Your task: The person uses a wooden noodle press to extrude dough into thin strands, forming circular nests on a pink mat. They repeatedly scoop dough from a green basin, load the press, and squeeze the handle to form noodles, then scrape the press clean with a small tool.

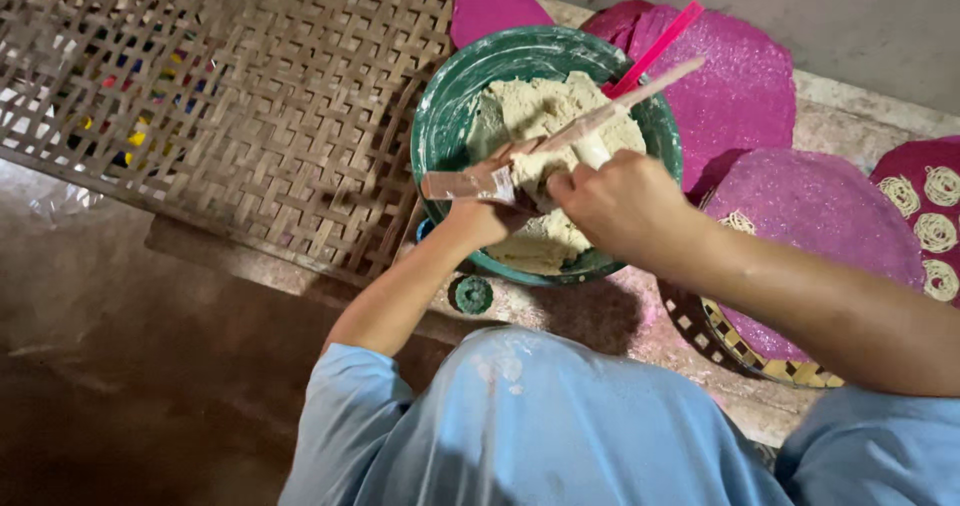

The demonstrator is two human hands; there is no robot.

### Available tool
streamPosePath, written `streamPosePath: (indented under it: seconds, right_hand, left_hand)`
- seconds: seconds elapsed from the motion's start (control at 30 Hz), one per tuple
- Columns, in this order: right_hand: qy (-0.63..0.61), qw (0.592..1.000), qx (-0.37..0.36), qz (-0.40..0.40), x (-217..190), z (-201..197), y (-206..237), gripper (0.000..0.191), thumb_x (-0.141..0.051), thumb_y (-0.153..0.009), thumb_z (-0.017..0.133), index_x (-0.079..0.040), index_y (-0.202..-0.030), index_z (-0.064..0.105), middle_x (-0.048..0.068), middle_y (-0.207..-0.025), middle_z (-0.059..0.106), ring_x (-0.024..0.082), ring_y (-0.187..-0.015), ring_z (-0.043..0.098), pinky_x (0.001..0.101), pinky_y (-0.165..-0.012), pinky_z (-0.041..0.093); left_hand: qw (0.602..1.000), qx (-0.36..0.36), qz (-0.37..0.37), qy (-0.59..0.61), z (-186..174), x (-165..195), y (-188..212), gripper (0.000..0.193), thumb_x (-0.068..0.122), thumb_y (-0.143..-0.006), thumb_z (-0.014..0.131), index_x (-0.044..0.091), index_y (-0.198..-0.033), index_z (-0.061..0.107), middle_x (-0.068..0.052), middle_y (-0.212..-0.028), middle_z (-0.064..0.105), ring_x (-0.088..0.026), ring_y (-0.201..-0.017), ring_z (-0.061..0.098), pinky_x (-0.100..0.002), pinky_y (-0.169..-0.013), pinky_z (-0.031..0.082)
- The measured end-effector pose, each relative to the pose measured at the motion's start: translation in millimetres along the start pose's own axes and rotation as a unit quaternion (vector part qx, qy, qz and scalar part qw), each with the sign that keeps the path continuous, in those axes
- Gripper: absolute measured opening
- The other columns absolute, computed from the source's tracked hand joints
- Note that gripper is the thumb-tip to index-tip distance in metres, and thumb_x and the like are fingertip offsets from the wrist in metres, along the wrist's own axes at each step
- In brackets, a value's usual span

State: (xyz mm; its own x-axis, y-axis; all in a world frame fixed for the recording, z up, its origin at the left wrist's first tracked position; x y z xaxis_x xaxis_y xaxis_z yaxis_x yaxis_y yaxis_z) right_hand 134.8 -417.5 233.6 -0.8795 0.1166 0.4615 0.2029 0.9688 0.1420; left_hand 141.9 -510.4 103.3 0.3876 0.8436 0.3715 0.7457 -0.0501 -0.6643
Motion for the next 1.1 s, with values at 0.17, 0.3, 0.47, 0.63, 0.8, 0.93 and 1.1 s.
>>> streamPosePath:
  seconds: [0.17,0.3,0.47,0.63,0.8,0.93,1.1]
  right_hand:
    - [-0.005,0.994,0.071,0.081,36,-7,47,0.022,-0.015,-0.099,0.058,-0.022,-0.113,0.074,-0.002,-0.075,0.069,0.012,-0.048,0.061,0.0294,-0.035,0.045]
    - [-0.027,0.992,0.083,0.094,68,-5,64,0.019,-0.024,-0.102,0.057,-0.024,-0.102,0.076,-0.001,-0.067,0.064,0.017,-0.053,0.062,0.0357,-0.044,0.047]
    - [0.036,0.998,0.052,0.017,36,12,26,0.025,-0.015,-0.089,0.059,-0.024,-0.11,0.07,-0.002,-0.066,0.064,0.017,-0.058,0.066,0.0327,-0.041,0.049]
    - [-0.017,0.999,0.026,-0.041,1,5,8,0.016,-0.022,-0.088,0.062,-0.017,-0.103,0.067,0.0,-0.08,0.068,0.02,-0.066,0.07,0.0352,-0.059,0.054]
    - [-0.013,0.994,-0.077,0.081,49,-9,41,0.015,-0.019,-0.095,0.057,-0.022,-0.106,0.067,-0.002,-0.081,0.07,0.017,-0.062,0.07,0.0342,-0.044,0.052]
    - [0.042,0.998,0.022,0.039,13,-10,8,0.028,-0.018,-0.081,0.063,-0.02,-0.109,0.068,-0.001,-0.078,0.071,0.016,-0.056,0.068,0.0316,-0.036,0.05]
    - [0.003,0.997,0.071,0.023,-4,12,14,0.02,-0.017,-0.082,0.065,-0.015,-0.102,0.067,0.002,-0.079,0.069,0.015,-0.056,0.066,0.0322,-0.05,0.051]
  left_hand:
    - [0.931,-0.159,-0.323,0.066,22,-78,35,0.035,0.03,-0.094,0.067,0.01,-0.122,0.065,-0.012,-0.124,0.07,-0.027,-0.107,0.069,-0.041,-0.094,0.058]
    - [0.933,0.002,-0.236,0.272,5,-82,30,0.045,0.027,-0.088,0.074,0.004,-0.124,0.062,-0.014,-0.124,0.069,-0.029,-0.11,0.068,-0.04,-0.093,0.055]
    - [0.969,-0.187,-0.15,0.057,52,-54,25,0.037,0.026,-0.09,0.073,0.009,-0.122,0.066,-0.013,-0.117,0.07,-0.03,-0.102,0.067,-0.043,-0.09,0.054]
    - [0.957,-0.138,-0.197,0.162,43,-45,22,0.044,0.023,-0.089,0.071,0.01,-0.129,0.061,-0.011,-0.123,0.068,-0.028,-0.105,0.068,-0.039,-0.092,0.056]
    - [0.84,-0.105,-0.315,0.429,11,-61,17,0.048,0.032,-0.1,0.062,0.021,-0.145,0.053,-0.003,-0.144,0.059,-0.023,-0.12,0.062,-0.033,-0.103,0.054]
    - [0.964,-0.179,-0.196,0.02,9,-45,4,0.058,0.037,-0.098,0.064,0.023,-0.152,0.048,-0.003,-0.148,0.054,-0.027,-0.128,0.057,-0.037,-0.108,0.052]
    - [0.967,-0.189,-0.127,-0.114,31,-60,10,0.073,0.038,-0.085,0.071,0.02,-0.152,0.048,-0.01,-0.155,0.048,-0.038,-0.136,0.048,-0.045,-0.095,0.048]
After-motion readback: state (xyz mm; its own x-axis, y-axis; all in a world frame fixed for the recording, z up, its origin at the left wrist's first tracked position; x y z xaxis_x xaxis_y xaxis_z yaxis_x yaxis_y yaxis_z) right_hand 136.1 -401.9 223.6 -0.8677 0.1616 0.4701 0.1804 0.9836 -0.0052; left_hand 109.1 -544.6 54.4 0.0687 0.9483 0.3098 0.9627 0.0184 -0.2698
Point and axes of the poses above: each hand's wrist, its own y-axis away from the middle knuckle, its own z-axis out of the palm, x = y × z, the point moved 8 cm from there along -y, towards the middle knuckle
